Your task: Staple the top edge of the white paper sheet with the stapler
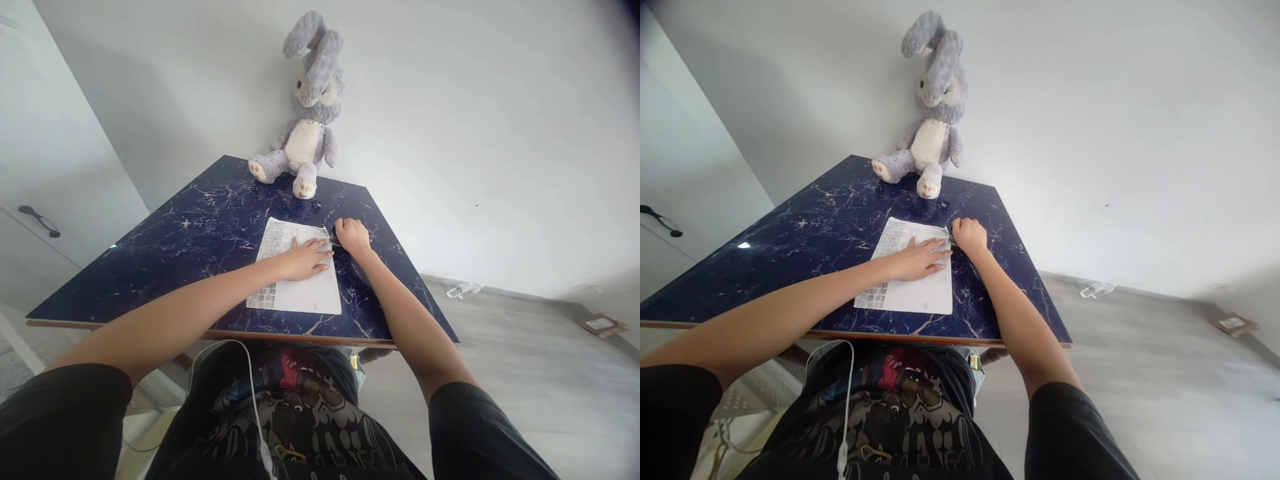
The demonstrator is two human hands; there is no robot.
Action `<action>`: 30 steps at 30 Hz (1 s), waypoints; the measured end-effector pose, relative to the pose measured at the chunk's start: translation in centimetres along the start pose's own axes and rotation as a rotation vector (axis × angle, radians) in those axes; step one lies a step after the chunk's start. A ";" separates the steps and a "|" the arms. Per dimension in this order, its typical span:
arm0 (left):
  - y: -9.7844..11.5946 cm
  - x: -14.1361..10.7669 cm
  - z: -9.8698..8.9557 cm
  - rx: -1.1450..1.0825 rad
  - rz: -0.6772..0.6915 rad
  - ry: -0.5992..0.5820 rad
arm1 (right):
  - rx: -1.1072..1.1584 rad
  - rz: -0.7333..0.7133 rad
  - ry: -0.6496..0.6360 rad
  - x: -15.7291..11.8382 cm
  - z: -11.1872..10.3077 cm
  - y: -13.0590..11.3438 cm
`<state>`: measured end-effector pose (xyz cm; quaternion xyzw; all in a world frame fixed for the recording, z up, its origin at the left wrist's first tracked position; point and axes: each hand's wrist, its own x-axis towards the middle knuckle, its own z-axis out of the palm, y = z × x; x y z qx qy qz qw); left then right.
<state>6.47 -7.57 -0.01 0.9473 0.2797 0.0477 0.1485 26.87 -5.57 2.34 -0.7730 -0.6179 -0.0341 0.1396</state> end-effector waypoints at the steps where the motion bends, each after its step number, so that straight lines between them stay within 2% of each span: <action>1: 0.1 0.0 -0.1 0.004 0.000 -0.002 | -0.008 -0.003 -0.010 0.0 0.0 0.0; 15: 0.5 -0.4 -0.7 0.085 -0.009 -0.055 | -0.128 -0.068 -0.071 -0.7 -0.4 -1.0; 23: 0.4 -0.2 -0.6 0.048 -0.011 -0.047 | -0.113 -0.052 -0.099 -0.2 -0.6 -0.5; 30: 0.1 -0.1 -0.2 0.024 -0.010 -0.025 | -0.119 -0.066 -0.074 -0.5 -0.7 -0.6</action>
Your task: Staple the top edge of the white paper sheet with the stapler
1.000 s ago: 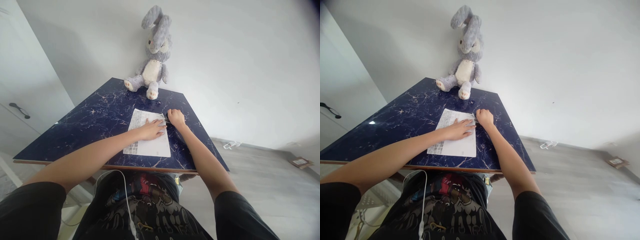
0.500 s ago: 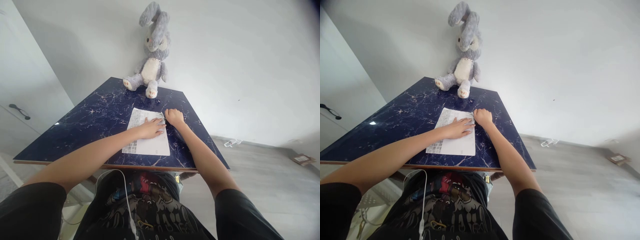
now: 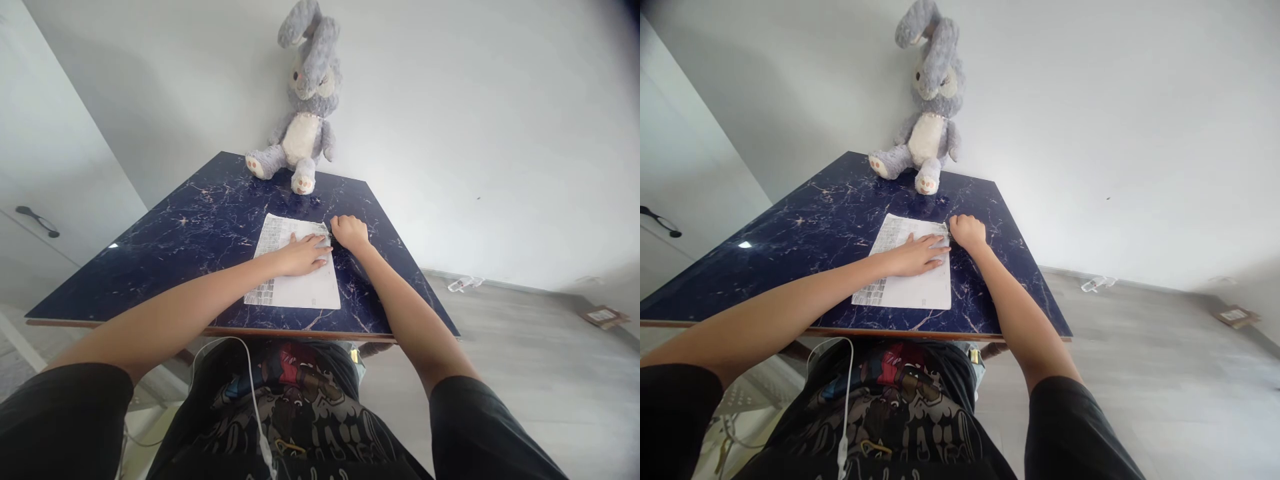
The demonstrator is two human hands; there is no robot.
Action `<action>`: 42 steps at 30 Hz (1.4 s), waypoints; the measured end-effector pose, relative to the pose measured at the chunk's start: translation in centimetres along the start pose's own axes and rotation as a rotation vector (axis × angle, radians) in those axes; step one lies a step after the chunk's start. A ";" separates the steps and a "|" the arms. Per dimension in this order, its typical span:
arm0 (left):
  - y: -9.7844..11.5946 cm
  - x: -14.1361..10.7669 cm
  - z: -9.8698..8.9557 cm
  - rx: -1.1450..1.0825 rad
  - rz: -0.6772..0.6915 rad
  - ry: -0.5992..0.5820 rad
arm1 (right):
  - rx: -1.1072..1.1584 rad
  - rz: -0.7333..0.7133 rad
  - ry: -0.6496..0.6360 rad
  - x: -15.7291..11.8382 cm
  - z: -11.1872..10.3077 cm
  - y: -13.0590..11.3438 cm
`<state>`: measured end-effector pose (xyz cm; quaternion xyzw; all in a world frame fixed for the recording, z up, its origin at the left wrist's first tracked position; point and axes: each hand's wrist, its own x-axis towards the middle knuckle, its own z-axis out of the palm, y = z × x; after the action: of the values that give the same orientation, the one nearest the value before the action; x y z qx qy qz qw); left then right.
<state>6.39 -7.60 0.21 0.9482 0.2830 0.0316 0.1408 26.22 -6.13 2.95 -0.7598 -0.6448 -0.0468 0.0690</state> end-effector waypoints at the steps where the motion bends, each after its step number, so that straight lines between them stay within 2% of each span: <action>1: 0.0 0.0 0.1 -0.003 0.004 0.008 | -0.017 -0.014 0.012 -0.2 0.0 -0.2; 7: -0.1 0.0 0.2 -0.041 0.017 0.047 | -0.135 -0.132 0.071 -1.5 0.7 -1.8; 12: -0.2 -0.1 0.0 -0.041 0.017 0.036 | -0.125 -0.147 0.075 -1.0 1.2 -1.7; 15: -0.3 -0.1 0.1 -0.016 0.001 0.019 | -0.026 -0.059 0.050 -0.2 0.7 -0.8; 19: -0.4 -0.1 0.1 0.009 -0.006 -0.015 | 0.045 0.070 0.078 0.8 0.1 1.2; 26: -0.4 -0.2 -0.4 0.014 -0.002 -0.001 | 0.193 0.097 0.020 1.8 -0.3 4.8; 28: -0.6 -0.3 -0.7 0.012 0.005 0.026 | 0.261 0.039 0.035 1.9 -0.7 5.7; 31: -1.1 -0.4 -1.3 0.014 0.019 0.033 | 0.340 -0.141 0.005 1.7 -1.3 7.0; 33: -1.8 -0.6 -2.0 0.025 0.035 -0.001 | 0.324 -0.253 -0.075 1.6 -1.5 7.9; 35: -2.5 -1.1 -2.8 0.045 0.058 -0.086 | 0.239 -0.292 -0.133 1.5 -1.5 8.3; 37: -3.4 -1.6 -3.7 0.056 0.076 -0.193 | 0.152 -0.225 -0.107 1.5 -1.3 8.2; 39: -4.2 -2.0 -4.3 0.054 0.080 -0.261 | 0.144 -0.093 -0.014 1.4 -1.3 7.2; 42: -4.7 -1.9 -4.0 0.055 0.019 -0.232 | 0.304 0.047 0.130 0.8 -1.6 4.4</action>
<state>1.74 -3.83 2.75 0.9517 0.2564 -0.0846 0.1462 30.70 -6.34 4.41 -0.7506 -0.6209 0.0038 0.2260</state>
